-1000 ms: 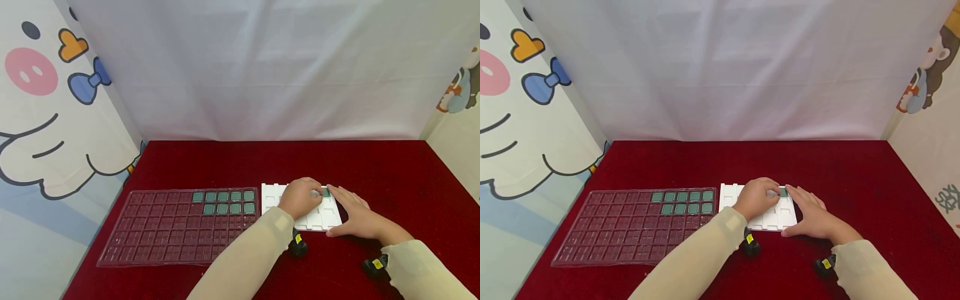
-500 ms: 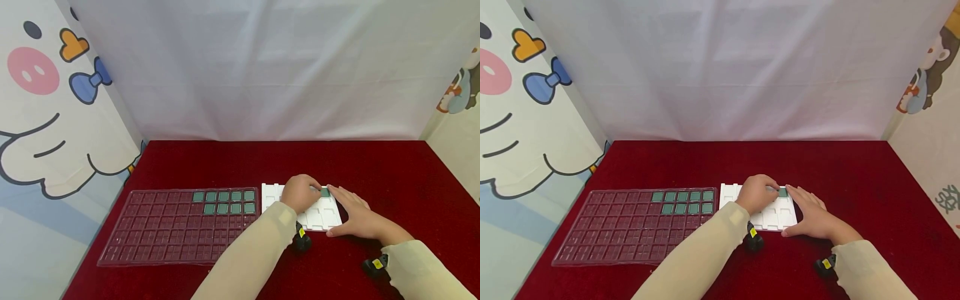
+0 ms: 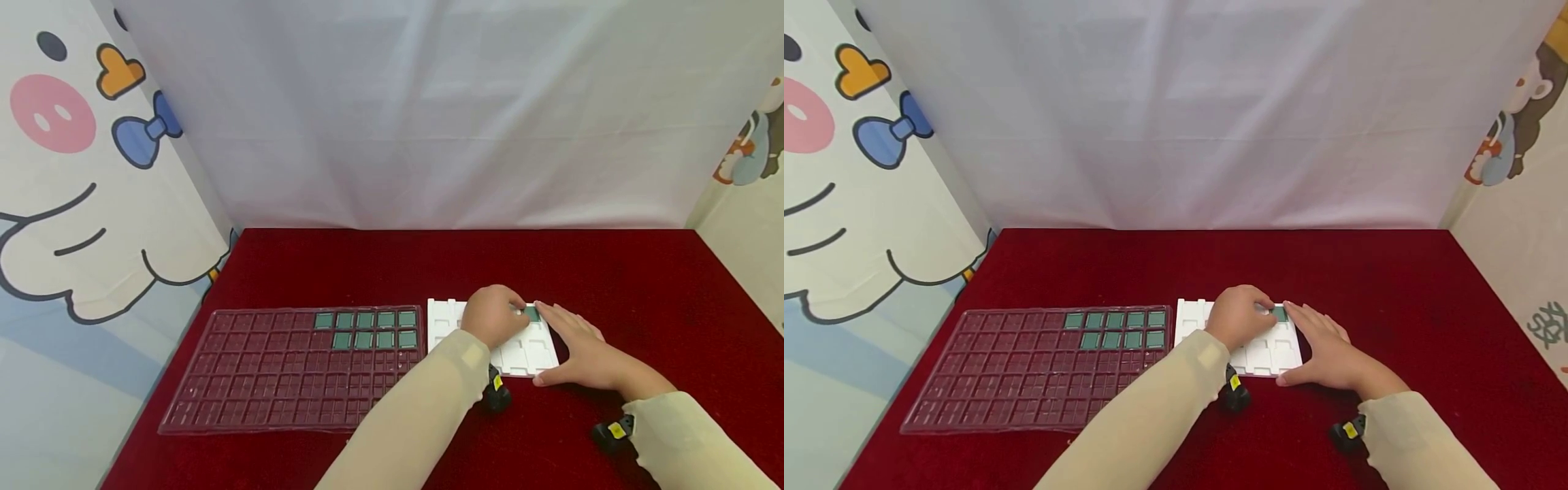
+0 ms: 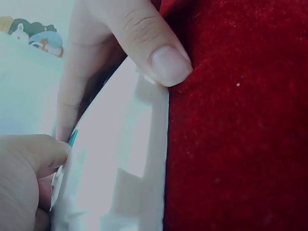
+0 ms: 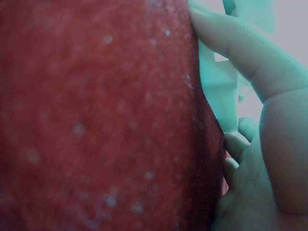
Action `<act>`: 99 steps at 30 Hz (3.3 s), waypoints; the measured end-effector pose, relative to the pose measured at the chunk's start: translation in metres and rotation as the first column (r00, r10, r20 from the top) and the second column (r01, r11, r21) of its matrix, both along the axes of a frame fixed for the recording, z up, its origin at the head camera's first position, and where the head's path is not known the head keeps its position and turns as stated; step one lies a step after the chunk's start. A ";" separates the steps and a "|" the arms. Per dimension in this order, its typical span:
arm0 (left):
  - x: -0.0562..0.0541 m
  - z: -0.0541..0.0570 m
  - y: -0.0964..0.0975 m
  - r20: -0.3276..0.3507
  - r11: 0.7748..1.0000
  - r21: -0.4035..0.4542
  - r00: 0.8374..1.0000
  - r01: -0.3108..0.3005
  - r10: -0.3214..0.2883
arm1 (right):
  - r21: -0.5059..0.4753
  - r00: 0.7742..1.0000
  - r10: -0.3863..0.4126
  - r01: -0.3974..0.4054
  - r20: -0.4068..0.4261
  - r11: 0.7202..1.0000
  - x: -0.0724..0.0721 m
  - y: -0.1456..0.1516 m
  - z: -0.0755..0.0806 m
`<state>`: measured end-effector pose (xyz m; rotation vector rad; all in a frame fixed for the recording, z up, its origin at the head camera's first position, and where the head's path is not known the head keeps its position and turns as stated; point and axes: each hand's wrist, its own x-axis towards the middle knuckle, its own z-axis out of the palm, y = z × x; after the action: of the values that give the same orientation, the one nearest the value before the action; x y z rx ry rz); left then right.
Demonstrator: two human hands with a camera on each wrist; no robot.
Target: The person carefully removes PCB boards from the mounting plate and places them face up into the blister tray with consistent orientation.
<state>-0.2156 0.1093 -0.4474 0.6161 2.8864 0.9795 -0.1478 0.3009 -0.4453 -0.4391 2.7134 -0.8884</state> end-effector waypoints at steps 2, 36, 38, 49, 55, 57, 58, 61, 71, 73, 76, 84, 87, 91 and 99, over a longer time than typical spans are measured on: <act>0.001 0.000 0.000 -0.020 1.000 -0.013 1.000 0.007 -0.007 | -0.003 1.000 0.002 -0.002 0.000 1.000 0.000 -0.001 0.000; 0.007 -0.001 0.012 -0.225 0.979 -0.202 0.972 0.015 -0.061 | -0.016 1.000 0.006 -0.006 -0.002 1.000 -0.001 0.001 -0.003; 0.006 -0.001 0.012 -0.222 0.979 -0.200 0.972 0.033 -0.079 | -0.016 1.000 0.005 -0.005 -0.001 1.000 -0.001 0.001 -0.003; 0.000 -0.003 0.009 -0.205 0.977 -0.185 0.968 0.103 -0.141 | -0.018 1.000 0.006 -0.006 0.000 1.000 -0.001 0.000 -0.002; 0.001 0.000 0.005 -0.174 0.981 -0.154 0.974 0.120 -0.146 | -0.018 1.000 0.005 -0.005 0.001 1.000 -0.002 0.000 -0.002; 0.002 0.000 0.003 -0.166 0.983 -0.135 0.976 0.121 -0.143 | -0.016 1.000 0.005 -0.005 0.001 1.000 -0.002 0.000 -0.003; 0.003 0.000 0.003 -0.161 0.985 -0.120 0.977 0.121 -0.140 | -0.014 1.000 0.005 -0.005 0.001 1.000 -0.002 0.000 -0.003; 0.004 0.000 -0.001 -0.145 0.990 -0.070 0.981 0.122 -0.131 | -0.009 1.000 0.005 -0.005 0.004 1.000 -0.002 0.001 -0.003; 0.005 0.001 -0.011 -0.101 0.989 0.057 0.986 0.139 -0.133 | 0.000 1.000 0.001 -0.001 0.005 1.000 -0.002 0.002 -0.004; 0.005 0.003 -0.013 -0.100 0.988 0.065 0.986 0.142 -0.135 | 0.001 1.000 -0.001 0.001 0.006 1.000 -0.002 0.002 -0.004; 0.007 0.006 -0.016 -0.089 0.986 0.080 0.986 0.147 -0.139 | 0.003 1.000 -0.002 0.002 0.005 1.000 -0.002 0.002 -0.004; 0.015 0.009 -0.026 -0.083 0.983 0.089 0.985 0.159 -0.152 | -0.001 1.000 0.002 -0.002 0.003 1.000 -0.002 0.001 -0.004; 0.017 0.011 -0.030 -0.084 0.981 0.089 0.983 0.171 -0.163 | 0.000 1.000 0.002 -0.002 0.007 1.000 -0.002 0.001 -0.004; 0.020 0.012 -0.034 -0.084 0.977 0.103 0.980 0.189 -0.181 | 0.000 1.000 0.000 0.000 0.007 1.000 -0.002 0.000 -0.003; 0.026 0.017 -0.047 -0.074 0.971 0.156 0.983 0.180 -0.170 | 0.009 1.000 0.000 0.000 0.001 1.000 -0.002 0.000 -0.005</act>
<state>-0.1892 0.0620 -0.4299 0.9086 2.7598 1.1958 -0.1501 0.3010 -0.4499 -0.4376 2.7156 -0.8754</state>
